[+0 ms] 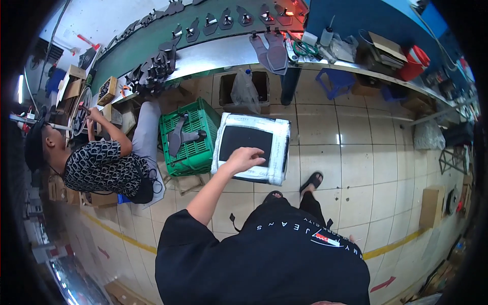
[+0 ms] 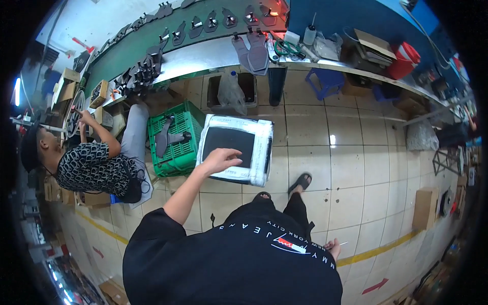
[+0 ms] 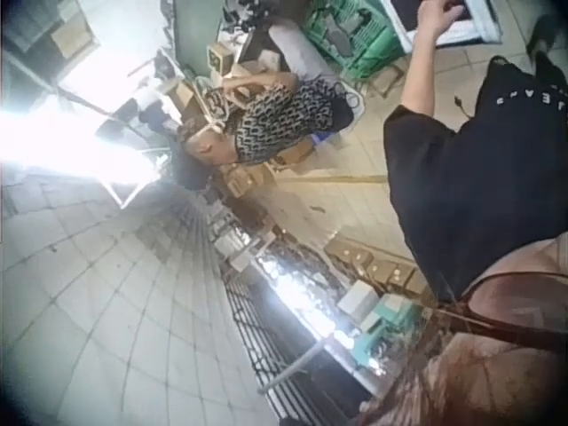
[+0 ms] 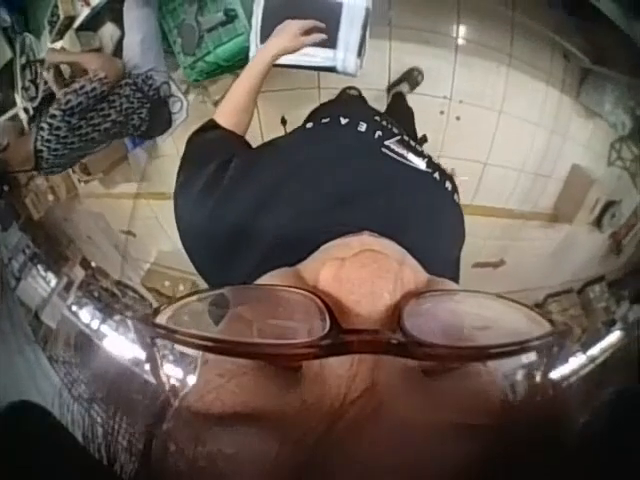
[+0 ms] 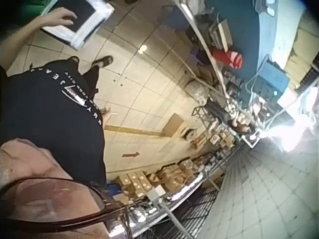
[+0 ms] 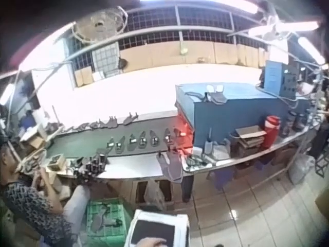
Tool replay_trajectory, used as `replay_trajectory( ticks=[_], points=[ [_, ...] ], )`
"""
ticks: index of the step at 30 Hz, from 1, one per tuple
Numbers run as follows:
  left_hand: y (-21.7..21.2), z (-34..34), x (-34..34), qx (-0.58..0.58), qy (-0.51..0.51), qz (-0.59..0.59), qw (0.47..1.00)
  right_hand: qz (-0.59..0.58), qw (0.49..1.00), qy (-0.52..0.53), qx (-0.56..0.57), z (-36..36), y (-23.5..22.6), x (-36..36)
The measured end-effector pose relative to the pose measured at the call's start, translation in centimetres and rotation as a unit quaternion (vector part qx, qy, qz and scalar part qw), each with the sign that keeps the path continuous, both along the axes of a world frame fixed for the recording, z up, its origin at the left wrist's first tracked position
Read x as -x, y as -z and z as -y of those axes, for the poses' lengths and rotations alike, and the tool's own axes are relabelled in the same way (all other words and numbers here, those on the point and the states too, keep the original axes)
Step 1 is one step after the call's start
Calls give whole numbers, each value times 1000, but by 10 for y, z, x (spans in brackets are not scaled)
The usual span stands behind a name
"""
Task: Manually assemble shoe soles by attaching components and applying adhesive strips.
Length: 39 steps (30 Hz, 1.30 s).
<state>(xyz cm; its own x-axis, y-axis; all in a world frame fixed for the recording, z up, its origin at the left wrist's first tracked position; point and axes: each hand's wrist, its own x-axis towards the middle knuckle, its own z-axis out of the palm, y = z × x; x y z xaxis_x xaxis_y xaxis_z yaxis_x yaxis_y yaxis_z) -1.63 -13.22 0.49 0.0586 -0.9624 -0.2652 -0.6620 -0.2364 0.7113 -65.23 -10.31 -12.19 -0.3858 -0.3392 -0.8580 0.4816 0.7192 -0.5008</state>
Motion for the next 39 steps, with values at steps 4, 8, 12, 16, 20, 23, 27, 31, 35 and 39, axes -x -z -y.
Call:
replay_trajectory(
  ticks=[4, 8, 12, 16, 20, 23, 27, 31, 35, 39],
  points=[
    [21, 41, -1, -55, -98, 57, 992, 75, 993, -75, -59, 74, 43, 64],
    [48, 74, 32, -90, -207, 13, 974, -12, 991, -133, -14, 184, 55, 40],
    [39, 103, 63, -138, -148, -121, 972, -13, 958, -268, 95, 316, -52, -77],
    [50, 161, 37, -151, -136, -26, 979, -115, 818, -554, 108, 385, -40, -121],
    [28, 201, -23, -132, -166, 0, 977, -130, 731, -644, 184, 423, -37, -181],
    [-12, 222, -59, -48, -302, -2, 952, -181, 616, -682, 351, 448, -60, -228],
    [-51, 243, -120, 117, -354, 21, 928, -14, 699, -664, 264, 473, -108, -285],
    [-69, 258, -230, 175, -466, 10, 868, -61, 669, -661, 334, 480, -138, -306],
    [-104, 283, -341, 295, -539, 127, 779, 10, 733, -573, 368, 481, -181, -347],
    [-103, 288, -438, 249, -590, 161, 751, 20, 666, -599, 445, 489, -215, -437]
  ],
)
